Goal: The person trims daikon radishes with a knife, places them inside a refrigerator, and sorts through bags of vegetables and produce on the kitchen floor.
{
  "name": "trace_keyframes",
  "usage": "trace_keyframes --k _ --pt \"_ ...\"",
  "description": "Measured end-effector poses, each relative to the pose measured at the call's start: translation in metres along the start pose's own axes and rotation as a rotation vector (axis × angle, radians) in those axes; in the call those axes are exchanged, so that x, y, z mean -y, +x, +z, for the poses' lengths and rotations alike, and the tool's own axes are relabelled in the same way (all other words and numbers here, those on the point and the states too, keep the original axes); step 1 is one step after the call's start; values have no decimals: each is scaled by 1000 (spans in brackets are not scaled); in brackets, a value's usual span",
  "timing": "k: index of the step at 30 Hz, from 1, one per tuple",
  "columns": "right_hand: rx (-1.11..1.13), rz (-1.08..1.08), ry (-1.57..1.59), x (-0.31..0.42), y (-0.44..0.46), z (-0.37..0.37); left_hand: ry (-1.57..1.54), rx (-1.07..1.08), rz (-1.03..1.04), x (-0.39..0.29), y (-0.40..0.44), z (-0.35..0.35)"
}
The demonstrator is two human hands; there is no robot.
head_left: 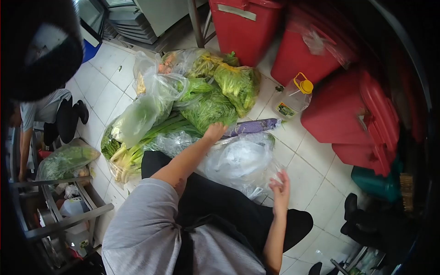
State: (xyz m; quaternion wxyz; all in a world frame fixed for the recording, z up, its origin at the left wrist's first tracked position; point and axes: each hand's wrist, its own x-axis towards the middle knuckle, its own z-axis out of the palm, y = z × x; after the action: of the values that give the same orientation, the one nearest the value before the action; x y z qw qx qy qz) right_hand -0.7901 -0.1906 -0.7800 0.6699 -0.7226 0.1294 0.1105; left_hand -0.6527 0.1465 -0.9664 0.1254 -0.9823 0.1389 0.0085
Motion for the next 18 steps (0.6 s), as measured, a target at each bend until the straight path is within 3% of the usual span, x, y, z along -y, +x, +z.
trace_keyframes --k 4,7,10,13,16,18 --pt "230 38 -13 0 -7 37 -36 -4 -12 -2 12 -13" --pt "321 14 -59 4 -11 50 47 249 59 -4 35 23" --pt "354 22 -54 2 -16 57 11 356 158 -3 29 33" --pt "376 61 17 -15 -23 58 -239 404 123 15 21 -5" --pt "391 110 78 -22 -33 51 -794 110 -176 27 8 -28" --pt "380 175 131 -20 -31 46 -1022 39 -284 38 3 -46"
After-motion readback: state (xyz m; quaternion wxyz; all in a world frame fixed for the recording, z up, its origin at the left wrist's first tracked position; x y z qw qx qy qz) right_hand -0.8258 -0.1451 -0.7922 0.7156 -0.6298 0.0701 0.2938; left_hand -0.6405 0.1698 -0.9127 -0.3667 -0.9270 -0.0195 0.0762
